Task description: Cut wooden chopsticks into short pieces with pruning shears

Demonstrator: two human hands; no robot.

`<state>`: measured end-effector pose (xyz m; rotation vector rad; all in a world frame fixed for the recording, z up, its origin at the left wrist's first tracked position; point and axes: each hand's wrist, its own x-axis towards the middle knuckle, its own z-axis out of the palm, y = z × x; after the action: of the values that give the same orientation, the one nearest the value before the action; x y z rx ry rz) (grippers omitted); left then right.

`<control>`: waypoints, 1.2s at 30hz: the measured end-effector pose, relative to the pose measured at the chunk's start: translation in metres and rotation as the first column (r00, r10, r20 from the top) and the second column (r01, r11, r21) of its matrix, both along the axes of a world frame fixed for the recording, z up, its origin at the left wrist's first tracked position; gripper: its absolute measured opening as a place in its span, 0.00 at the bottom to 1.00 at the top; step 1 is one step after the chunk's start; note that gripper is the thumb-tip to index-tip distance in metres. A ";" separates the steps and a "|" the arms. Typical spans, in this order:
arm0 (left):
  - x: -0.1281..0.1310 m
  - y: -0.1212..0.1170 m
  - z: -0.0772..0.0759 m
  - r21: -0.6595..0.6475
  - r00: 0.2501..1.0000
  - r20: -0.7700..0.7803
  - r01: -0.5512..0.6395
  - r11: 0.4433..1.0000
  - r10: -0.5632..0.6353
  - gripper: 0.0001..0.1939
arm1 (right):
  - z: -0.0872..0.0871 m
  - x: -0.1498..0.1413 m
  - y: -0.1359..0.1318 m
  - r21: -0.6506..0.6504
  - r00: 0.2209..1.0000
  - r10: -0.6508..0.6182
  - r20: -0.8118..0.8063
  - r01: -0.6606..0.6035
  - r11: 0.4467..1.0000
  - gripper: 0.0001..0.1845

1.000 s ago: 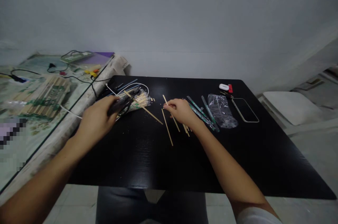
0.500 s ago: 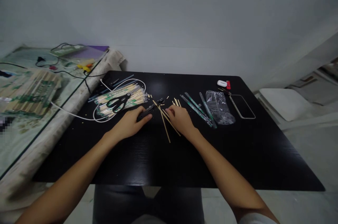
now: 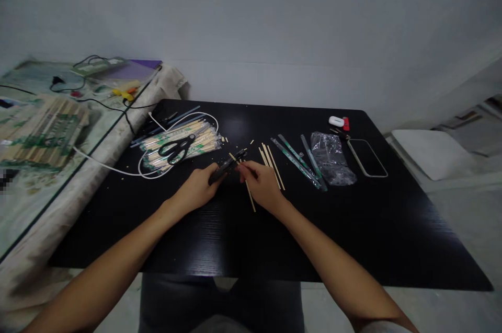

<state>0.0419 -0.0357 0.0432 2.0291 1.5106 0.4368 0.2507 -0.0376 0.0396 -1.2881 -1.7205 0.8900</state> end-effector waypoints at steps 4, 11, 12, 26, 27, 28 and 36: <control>-0.001 0.000 -0.002 0.005 0.999 -0.047 0.019 1.000 -0.018 0.03 | -0.001 0.000 -0.001 0.002 1.000 -0.012 -0.011 0.012 1.000 0.16; 0.001 -0.001 0.002 -0.014 0.996 -0.088 0.016 1.000 -0.018 0.03 | -0.001 0.000 0.000 -0.001 1.000 0.002 -0.012 -0.002 1.000 0.17; 0.001 -0.001 0.002 -0.011 0.996 -0.088 0.018 1.000 -0.019 0.03 | -0.001 0.000 -0.001 -0.003 1.000 0.005 -0.015 -0.005 1.000 0.17; 0.001 0.000 -0.004 0.009 0.997 -0.082 0.013 1.000 -0.012 0.03 | -0.006 0.003 0.001 -0.016 0.999 0.033 -0.016 -0.033 0.999 0.19; 0.001 0.001 -0.004 0.011 0.997 -0.081 0.015 1.000 -0.014 0.03 | -0.006 0.004 0.001 -0.020 0.999 0.037 -0.016 -0.038 0.999 0.19; 0.001 0.001 -0.004 0.012 0.997 -0.079 0.015 1.000 -0.014 0.03 | -0.006 0.004 0.001 -0.023 0.999 0.041 -0.017 -0.041 0.999 0.19; -0.005 0.003 -0.006 0.037 0.998 0.050 0.043 0.998 -0.045 0.05 | -0.004 0.005 0.001 -0.147 0.978 0.095 -0.185 -0.123 0.981 0.22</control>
<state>0.0367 -0.0331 0.0369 2.0592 1.4349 0.4972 0.2558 -0.0368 0.0357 -1.1841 -1.6192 1.1892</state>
